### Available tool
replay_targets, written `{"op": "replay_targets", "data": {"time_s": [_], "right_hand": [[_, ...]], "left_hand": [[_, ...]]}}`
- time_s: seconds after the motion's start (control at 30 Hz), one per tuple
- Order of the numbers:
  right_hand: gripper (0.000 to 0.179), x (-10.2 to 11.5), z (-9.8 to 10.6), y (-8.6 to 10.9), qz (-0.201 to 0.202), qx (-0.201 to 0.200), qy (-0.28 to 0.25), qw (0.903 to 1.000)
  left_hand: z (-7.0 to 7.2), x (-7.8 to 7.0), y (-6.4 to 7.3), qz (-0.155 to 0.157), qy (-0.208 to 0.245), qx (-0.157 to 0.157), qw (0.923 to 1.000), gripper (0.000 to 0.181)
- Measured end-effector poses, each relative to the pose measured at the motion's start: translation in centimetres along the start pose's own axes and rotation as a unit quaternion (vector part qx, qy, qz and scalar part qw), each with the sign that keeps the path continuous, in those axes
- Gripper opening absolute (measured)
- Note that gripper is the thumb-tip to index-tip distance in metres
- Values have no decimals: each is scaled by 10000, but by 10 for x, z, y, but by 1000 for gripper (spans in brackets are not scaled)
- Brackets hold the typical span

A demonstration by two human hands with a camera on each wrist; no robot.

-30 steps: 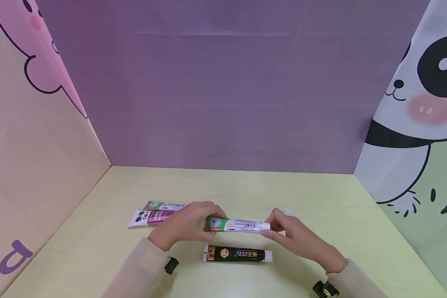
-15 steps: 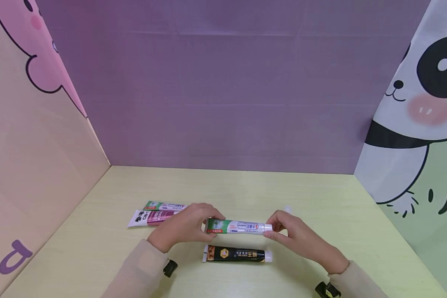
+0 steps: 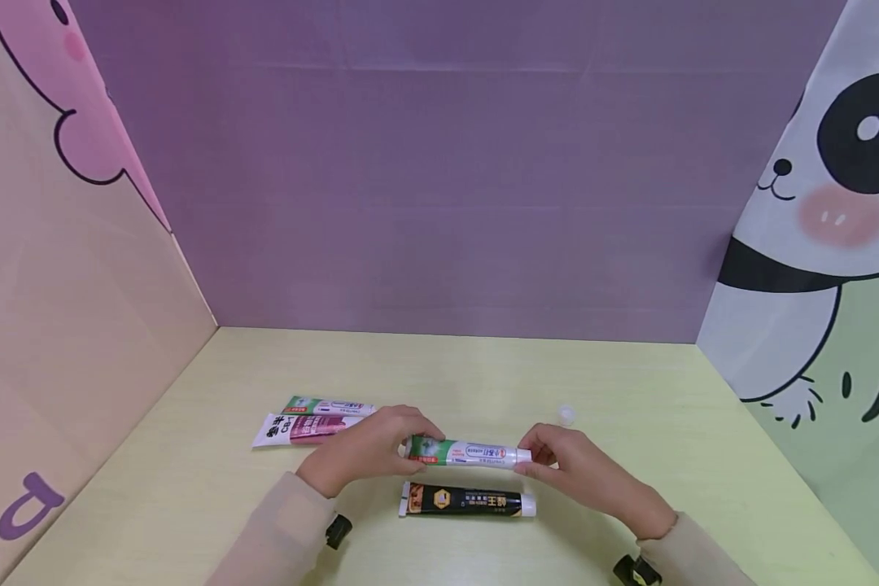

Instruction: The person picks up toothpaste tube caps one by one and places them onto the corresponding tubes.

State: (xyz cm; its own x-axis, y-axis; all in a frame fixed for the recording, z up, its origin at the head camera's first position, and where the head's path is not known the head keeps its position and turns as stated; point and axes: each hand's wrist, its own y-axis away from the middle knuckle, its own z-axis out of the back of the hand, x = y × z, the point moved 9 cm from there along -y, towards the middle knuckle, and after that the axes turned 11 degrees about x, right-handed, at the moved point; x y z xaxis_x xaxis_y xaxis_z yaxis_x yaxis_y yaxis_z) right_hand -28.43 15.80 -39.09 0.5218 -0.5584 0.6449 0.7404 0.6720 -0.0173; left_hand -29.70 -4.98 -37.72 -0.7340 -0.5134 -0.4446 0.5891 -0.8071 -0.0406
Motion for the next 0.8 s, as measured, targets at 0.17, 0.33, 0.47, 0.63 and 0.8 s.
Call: {"op": "replay_targets", "data": {"time_s": [0.17, 0.33, 0.47, 0.63, 0.8], "right_hand": [[14, -4, -6, -3, -123, 132, -62, 9998], [10, -11, -12, -7, -200, 221, -33, 9996], [9, -14, -16, -9, -242, 338, 58, 9991], [11, -16, -20, -10, -297, 496, 54, 9983], [13, -15, -23, -10, -361, 612, 171, 9973]], "left_hand": [[-8, 4, -2, 45, 164, 159, 9997, 35], [-15, 7, -4, 180, 274, 301, 9990, 34], [-18, 10, -5, 297, 292, 388, 9984, 32], [-23, 12, -6, 344, 352, 484, 9976, 30], [-27, 13, -7, 319, 399, 547, 9972, 29]]}}
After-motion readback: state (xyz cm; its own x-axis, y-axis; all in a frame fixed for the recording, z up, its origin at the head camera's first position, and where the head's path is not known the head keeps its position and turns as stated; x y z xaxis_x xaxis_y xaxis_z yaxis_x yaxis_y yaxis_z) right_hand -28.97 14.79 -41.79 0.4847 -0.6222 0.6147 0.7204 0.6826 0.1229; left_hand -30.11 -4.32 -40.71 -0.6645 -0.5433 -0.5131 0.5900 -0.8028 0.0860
